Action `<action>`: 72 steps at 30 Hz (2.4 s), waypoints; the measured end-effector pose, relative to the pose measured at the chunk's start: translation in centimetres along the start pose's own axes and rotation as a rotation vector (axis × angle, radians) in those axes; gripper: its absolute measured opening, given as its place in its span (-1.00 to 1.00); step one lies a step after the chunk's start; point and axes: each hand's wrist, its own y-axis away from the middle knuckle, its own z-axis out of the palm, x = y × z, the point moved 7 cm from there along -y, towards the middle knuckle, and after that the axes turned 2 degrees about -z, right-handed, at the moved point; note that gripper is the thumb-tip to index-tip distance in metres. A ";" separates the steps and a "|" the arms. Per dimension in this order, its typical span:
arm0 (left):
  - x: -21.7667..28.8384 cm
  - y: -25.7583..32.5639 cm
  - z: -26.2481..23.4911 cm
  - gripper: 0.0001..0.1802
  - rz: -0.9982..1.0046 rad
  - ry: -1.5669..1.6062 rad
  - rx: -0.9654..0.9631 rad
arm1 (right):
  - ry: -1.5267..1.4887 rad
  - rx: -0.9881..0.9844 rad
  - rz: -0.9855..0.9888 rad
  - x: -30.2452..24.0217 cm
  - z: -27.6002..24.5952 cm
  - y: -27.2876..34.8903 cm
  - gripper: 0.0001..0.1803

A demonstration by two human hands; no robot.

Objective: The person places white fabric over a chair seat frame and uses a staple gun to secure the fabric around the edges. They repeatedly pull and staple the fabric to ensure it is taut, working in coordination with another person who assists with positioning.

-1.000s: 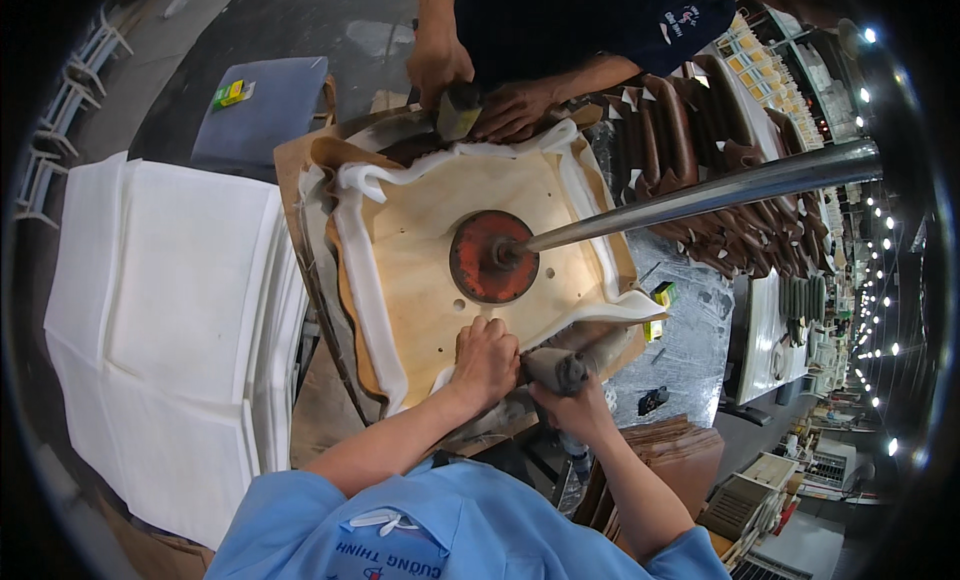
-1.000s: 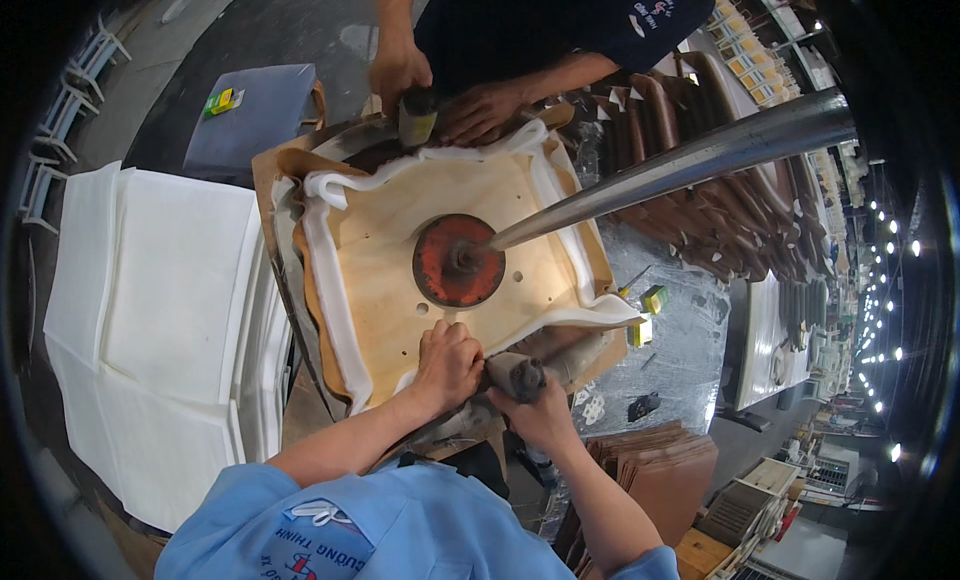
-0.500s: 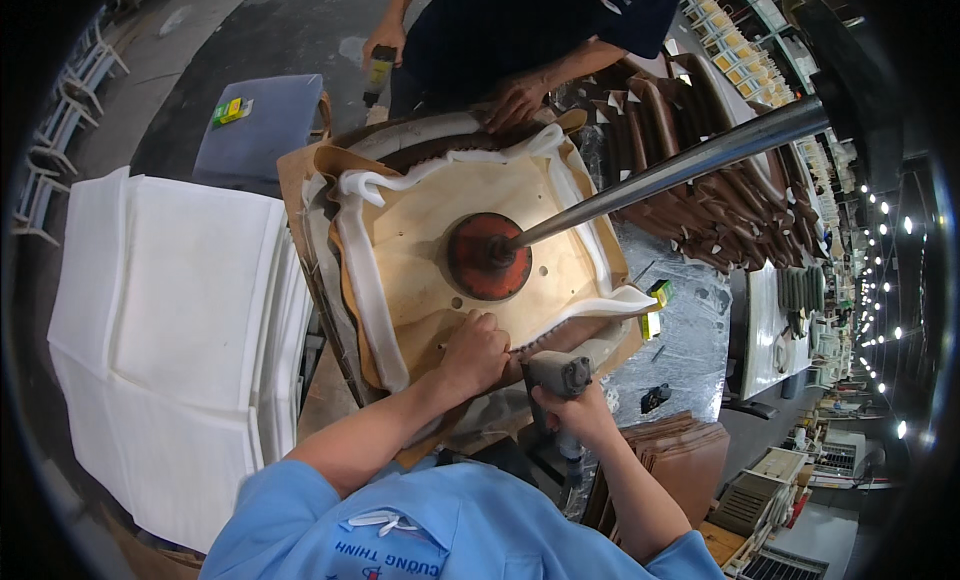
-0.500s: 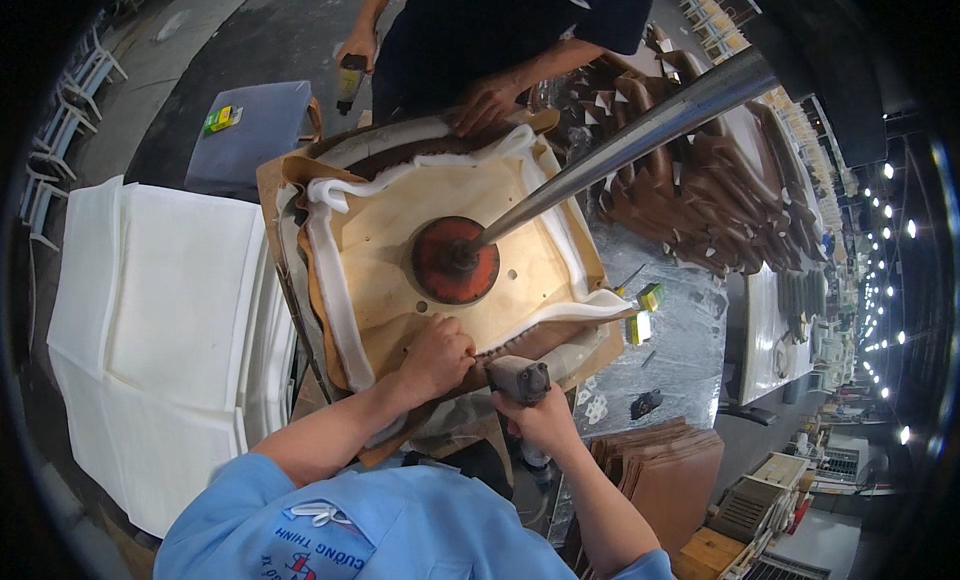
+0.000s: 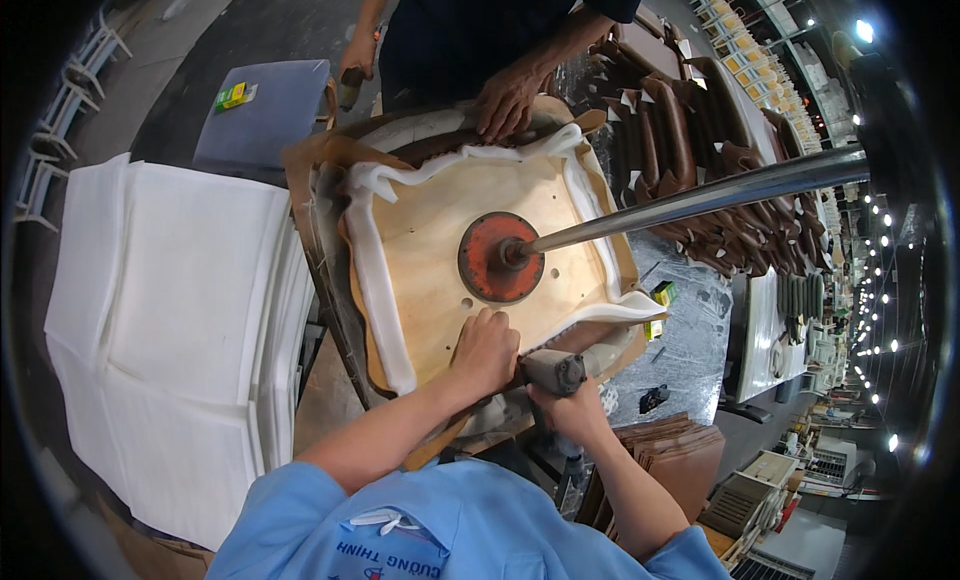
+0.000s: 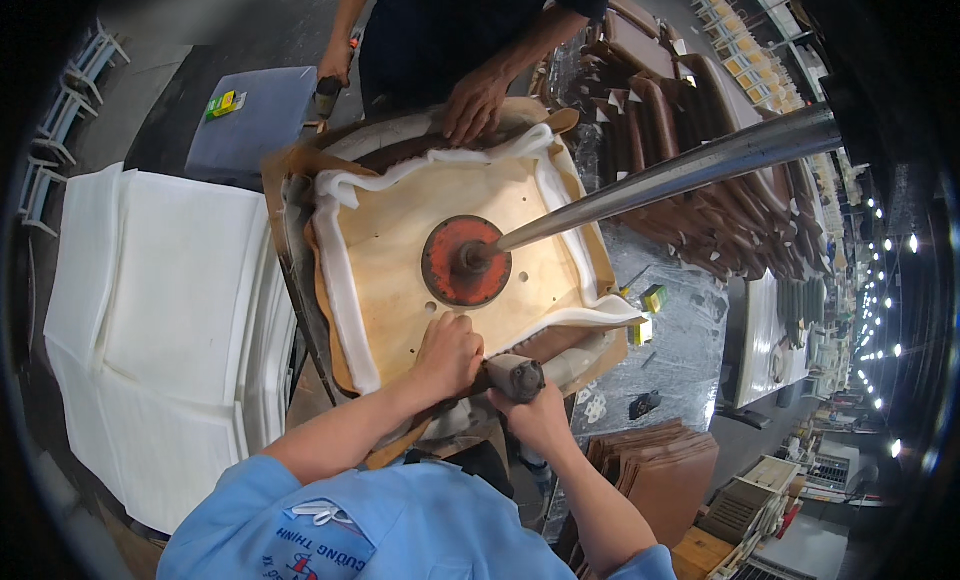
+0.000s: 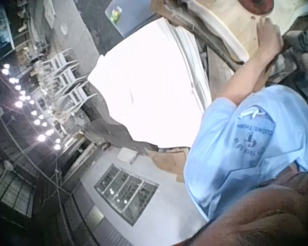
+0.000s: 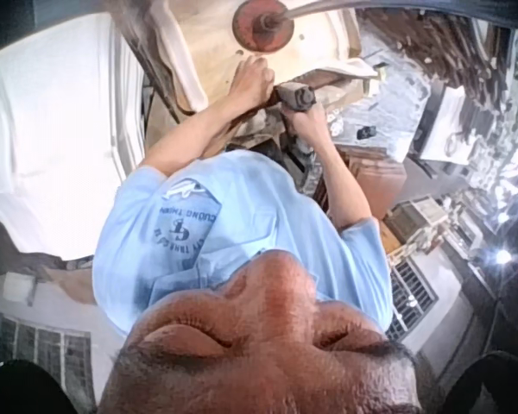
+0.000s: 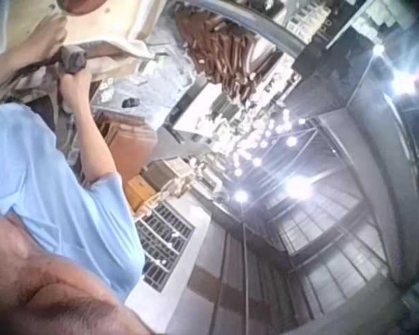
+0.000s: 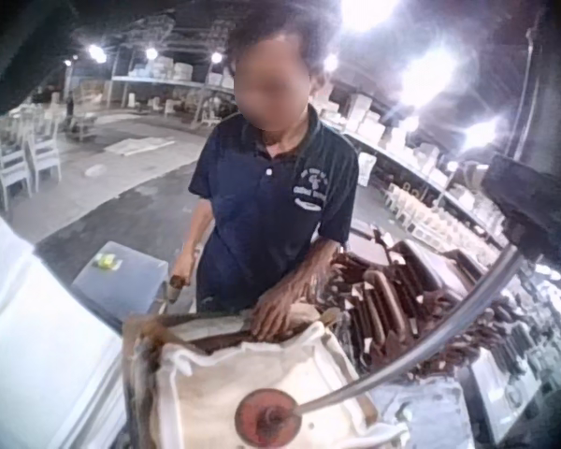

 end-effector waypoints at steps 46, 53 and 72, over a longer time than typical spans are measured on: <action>-5.5 16.5 -9.4 -0.26 -0.375 -0.262 0.481 | -0.291 0.502 -0.347 21.0 0.0 18.9 -0.18; -3.5 16.9 -6.6 -0.23 -0.425 -0.207 0.592 | -0.295 0.495 -0.227 25.1 0.3 23.2 -0.16; -2.5 17.4 -6.2 -0.28 -0.508 -0.050 0.542 | -0.186 0.618 -0.473 17.8 -0.6 17.2 -0.14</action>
